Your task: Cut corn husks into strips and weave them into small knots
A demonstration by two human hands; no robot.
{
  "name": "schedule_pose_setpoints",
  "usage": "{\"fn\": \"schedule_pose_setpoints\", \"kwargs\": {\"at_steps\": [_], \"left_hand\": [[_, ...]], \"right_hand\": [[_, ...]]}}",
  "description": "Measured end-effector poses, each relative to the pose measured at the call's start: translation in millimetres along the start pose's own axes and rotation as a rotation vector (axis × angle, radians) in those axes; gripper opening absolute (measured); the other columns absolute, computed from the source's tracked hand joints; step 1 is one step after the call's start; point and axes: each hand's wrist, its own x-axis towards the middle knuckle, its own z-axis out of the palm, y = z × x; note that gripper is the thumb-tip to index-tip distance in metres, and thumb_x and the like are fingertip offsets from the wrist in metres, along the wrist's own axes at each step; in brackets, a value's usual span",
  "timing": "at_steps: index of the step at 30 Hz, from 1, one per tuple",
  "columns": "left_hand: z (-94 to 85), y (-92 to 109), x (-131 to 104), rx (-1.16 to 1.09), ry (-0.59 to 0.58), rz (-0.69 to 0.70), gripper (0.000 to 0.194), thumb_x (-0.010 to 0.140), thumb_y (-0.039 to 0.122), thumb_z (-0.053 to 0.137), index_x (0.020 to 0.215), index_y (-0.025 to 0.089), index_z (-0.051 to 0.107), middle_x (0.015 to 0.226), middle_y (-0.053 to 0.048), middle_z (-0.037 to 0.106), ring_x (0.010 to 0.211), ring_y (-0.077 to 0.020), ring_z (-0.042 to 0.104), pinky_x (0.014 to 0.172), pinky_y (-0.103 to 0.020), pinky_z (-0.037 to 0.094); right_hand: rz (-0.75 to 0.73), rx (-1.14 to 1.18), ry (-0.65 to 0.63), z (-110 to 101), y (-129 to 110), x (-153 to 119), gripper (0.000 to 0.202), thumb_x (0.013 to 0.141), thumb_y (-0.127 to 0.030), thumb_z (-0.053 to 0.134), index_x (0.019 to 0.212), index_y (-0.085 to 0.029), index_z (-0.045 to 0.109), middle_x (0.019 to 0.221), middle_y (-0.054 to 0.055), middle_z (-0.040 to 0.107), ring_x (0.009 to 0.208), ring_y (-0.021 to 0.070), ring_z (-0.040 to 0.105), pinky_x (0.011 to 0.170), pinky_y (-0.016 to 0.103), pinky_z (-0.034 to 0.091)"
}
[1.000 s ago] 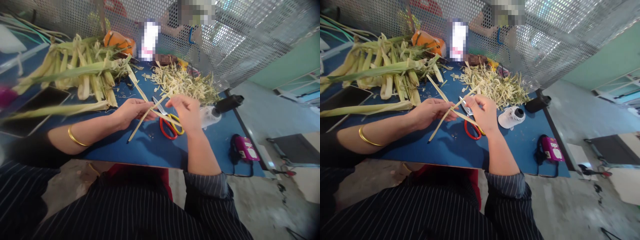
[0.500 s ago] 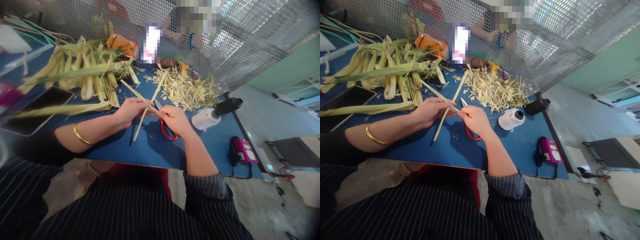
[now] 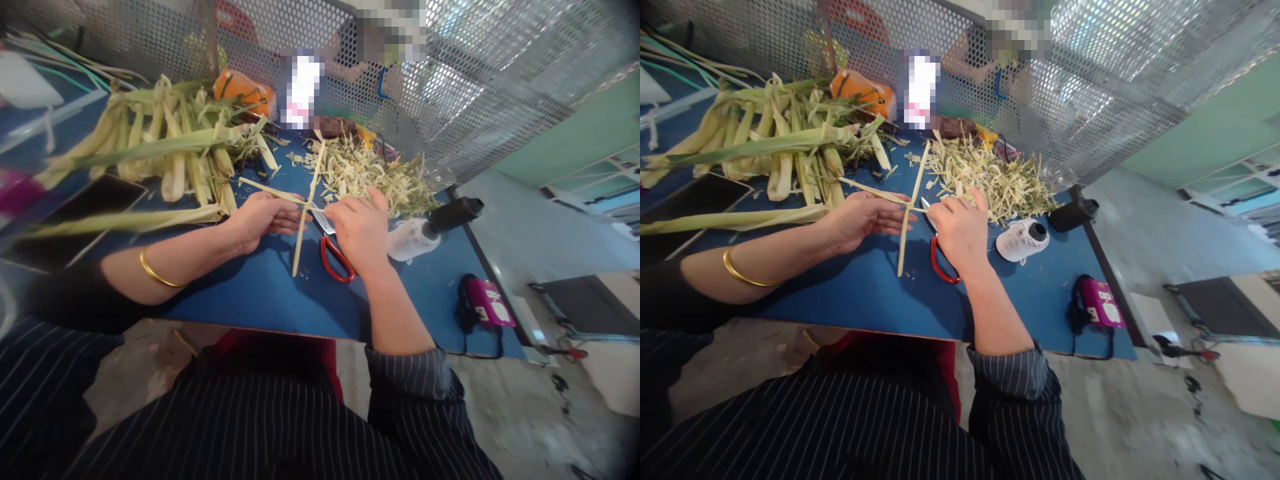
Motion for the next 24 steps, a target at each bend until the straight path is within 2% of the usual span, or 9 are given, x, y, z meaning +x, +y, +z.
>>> {"fn": "schedule_pose_setpoints", "kwargs": {"at_steps": [3,6,9,11,13,17,20,22,24], "left_hand": [[-3.3,4,4,-0.01,-0.01,0.026,0.024,0.073,0.011,0.068,0.096,0.012,0.068,0.091,-0.011,0.075,0.07,-0.0159,0.071,0.063,-0.023,0.056],[-5.5,7,8,-0.065,0.003,0.031,0.014,0.082,0.014,0.062,0.095,0.012,0.067,0.089,-0.011,0.075,0.068,-0.0151,0.071,0.061,-0.023,0.056],[-6.5,10,10,-0.114,-0.001,-0.039,0.026,0.089,0.034,0.057,0.099,0.013,0.068,0.082,-0.01,0.075,0.067,-0.0173,0.072,0.058,-0.024,0.056],[-6.9,13,9,-0.108,-0.025,-0.089,0.042,0.087,0.051,0.055,0.1,0.014,0.07,0.082,-0.011,0.075,0.067,-0.0197,0.072,0.056,-0.025,0.055],[-6.9,14,6,-0.056,-0.075,-0.098,0.05,0.083,0.059,0.057,0.102,0.015,0.07,0.086,-0.012,0.076,0.069,-0.0215,0.072,0.056,-0.026,0.055],[-5.7,10,-1,0.126,-0.162,-0.038,0.043,0.074,0.043,0.074,0.108,0.017,0.071,0.093,-0.011,0.076,0.074,-0.0192,0.072,0.06,-0.023,0.055],[-3.9,4,-2,0.188,-0.144,-0.024,0.03,0.075,0.034,0.075,0.101,0.018,0.074,0.088,-0.009,0.076,0.072,-0.0167,0.072,0.06,-0.022,0.054],[-2.4,2,-1,0.149,-0.12,-0.026,0.023,0.078,0.031,0.072,0.097,0.017,0.074,0.085,-0.009,0.076,0.07,-0.0157,0.071,0.06,-0.022,0.054],[-0.7,5,-1,0.057,-0.092,-0.047,0.019,0.08,0.027,0.071,0.095,0.016,0.072,0.084,-0.008,0.076,0.068,-0.0149,0.071,0.058,-0.021,0.054]], "right_hand": [[0.023,-0.044,0.049,-4,4,2,0.026,0.097,-0.024,0.042,0.09,-0.024,0.067,0.089,0.0,0.07,0.085,0.0162,0.061,0.11,0.043,0.027],[0.017,-0.048,0.054,-7,7,3,0.025,0.097,-0.024,0.041,0.091,-0.024,0.066,0.089,0.001,0.069,0.086,0.017,0.061,0.11,0.043,0.028],[-0.022,-0.029,0.058,-10,9,4,0.025,0.096,-0.021,0.041,0.091,-0.026,0.065,0.09,-0.001,0.069,0.089,0.0171,0.06,0.111,0.043,0.027],[-0.056,-0.03,0.05,-10,10,4,0.026,0.096,-0.02,0.041,0.09,-0.027,0.065,0.092,-0.001,0.069,0.092,0.0169,0.059,0.112,0.043,0.027],[-0.09,-0.046,0.035,-9,10,4,0.026,0.096,-0.021,0.04,0.09,-0.026,0.065,0.092,-0.001,0.068,0.094,0.0165,0.059,0.112,0.043,0.027],[-0.147,-0.096,0.0,-4,5,4,0.027,0.096,-0.022,0.041,0.087,-0.024,0.066,0.09,-0.001,0.068,0.094,0.016,0.058,0.113,0.044,0.026],[-0.164,-0.071,-0.007,-3,-2,3,0.028,0.097,-0.026,0.04,0.086,-0.025,0.066,0.089,0.0,0.068,0.094,0.0168,0.058,0.113,0.045,0.026],[-0.113,-0.016,0.047,-4,-4,2,0.025,0.097,-0.032,0.042,0.096,-0.026,0.066,0.098,0.003,0.067,0.103,0.02,0.058,0.112,0.047,0.028],[0.028,0.038,0.186,-8,-3,0,0.029,0.097,-0.036,0.04,0.112,-0.025,0.062,0.113,0.008,0.064,0.114,0.0248,0.055,0.109,0.051,0.031]]}}
